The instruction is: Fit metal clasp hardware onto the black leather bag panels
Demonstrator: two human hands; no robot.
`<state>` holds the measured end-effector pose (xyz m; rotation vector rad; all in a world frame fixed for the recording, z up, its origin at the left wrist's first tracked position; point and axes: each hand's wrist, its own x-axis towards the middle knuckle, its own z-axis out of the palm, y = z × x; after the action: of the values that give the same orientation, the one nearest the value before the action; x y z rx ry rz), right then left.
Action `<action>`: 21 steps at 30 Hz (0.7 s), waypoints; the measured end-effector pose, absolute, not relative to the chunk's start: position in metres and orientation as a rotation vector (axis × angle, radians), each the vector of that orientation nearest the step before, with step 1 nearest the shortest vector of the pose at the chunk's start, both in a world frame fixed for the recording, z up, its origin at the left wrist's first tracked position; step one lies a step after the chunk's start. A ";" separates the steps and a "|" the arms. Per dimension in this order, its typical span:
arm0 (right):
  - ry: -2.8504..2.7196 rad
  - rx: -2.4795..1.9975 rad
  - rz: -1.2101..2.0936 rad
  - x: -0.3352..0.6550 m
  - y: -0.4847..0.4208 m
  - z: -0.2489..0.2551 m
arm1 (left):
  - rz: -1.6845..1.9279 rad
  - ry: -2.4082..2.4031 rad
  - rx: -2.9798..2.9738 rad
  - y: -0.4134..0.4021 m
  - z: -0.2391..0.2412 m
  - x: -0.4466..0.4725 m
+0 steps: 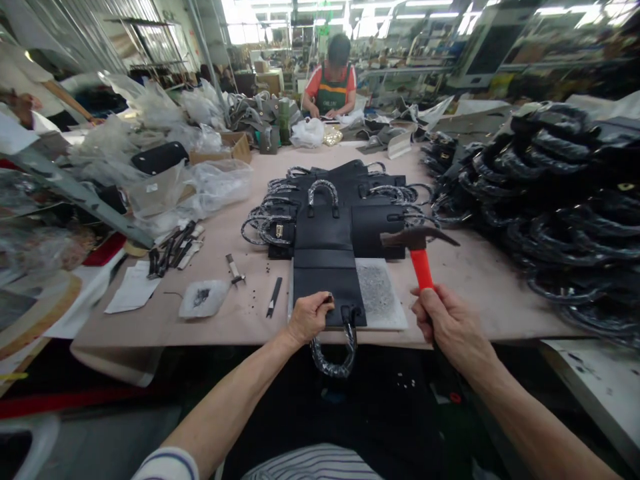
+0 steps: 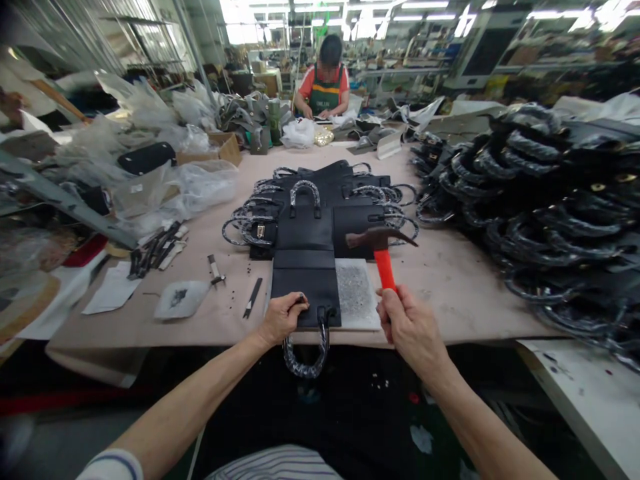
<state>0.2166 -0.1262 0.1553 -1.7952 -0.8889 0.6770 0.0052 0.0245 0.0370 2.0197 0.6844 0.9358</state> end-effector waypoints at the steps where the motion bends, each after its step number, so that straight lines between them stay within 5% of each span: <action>1: -1.097 -1.829 0.524 0.209 -0.125 0.164 | 0.936 0.680 2.030 0.025 0.036 0.005; 8: -1.994 -1.986 0.046 0.193 -0.121 0.177 | 0.957 0.650 2.063 0.024 0.035 0.004; 14: -1.724 -1.896 -0.188 0.187 -0.127 0.181 | 0.928 0.621 2.080 0.025 0.035 0.003; 21: -1.850 -1.921 -0.100 0.193 -0.129 0.182 | 0.935 0.618 2.104 0.025 0.032 0.003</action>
<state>0.1925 -0.1294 0.1823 -1.9210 -1.8495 -0.1004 0.0035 0.0249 0.0320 2.1035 0.6182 0.9353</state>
